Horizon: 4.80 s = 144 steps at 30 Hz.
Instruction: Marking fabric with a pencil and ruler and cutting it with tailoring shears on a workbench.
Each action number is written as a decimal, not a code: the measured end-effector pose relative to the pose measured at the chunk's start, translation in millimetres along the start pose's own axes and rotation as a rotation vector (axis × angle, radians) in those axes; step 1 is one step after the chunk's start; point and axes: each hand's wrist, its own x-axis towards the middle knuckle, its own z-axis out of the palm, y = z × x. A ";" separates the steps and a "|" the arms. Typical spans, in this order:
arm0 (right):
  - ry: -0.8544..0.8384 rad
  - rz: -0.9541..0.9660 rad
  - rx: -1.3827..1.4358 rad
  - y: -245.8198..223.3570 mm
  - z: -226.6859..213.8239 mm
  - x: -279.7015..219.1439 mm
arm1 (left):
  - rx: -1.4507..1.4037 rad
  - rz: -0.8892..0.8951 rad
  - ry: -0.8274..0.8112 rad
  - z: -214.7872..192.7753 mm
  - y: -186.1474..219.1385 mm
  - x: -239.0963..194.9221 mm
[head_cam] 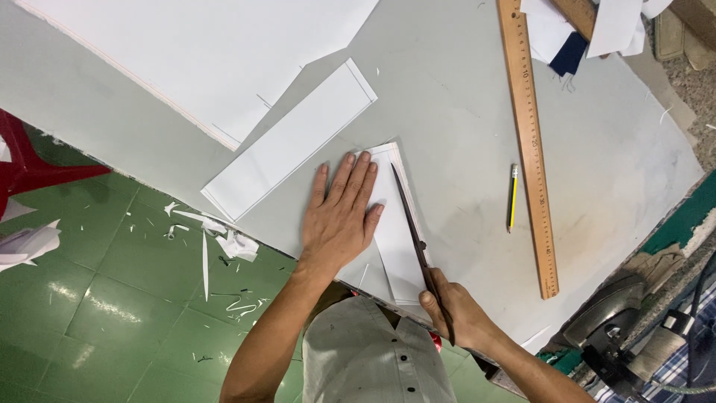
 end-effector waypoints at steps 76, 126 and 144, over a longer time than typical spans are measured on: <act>0.545 -0.223 0.353 141.1 26.2 -132.9 | -0.016 -0.015 -0.089 69.4 205.9 -94.2; 0.099 -0.447 0.102 166.4 47.3 -165.2 | -0.032 -0.112 0.201 40.3 84.6 -97.8; -0.082 -0.065 0.028 123.1 81.3 -102.5 | -0.045 -0.105 0.188 40.8 76.3 -98.3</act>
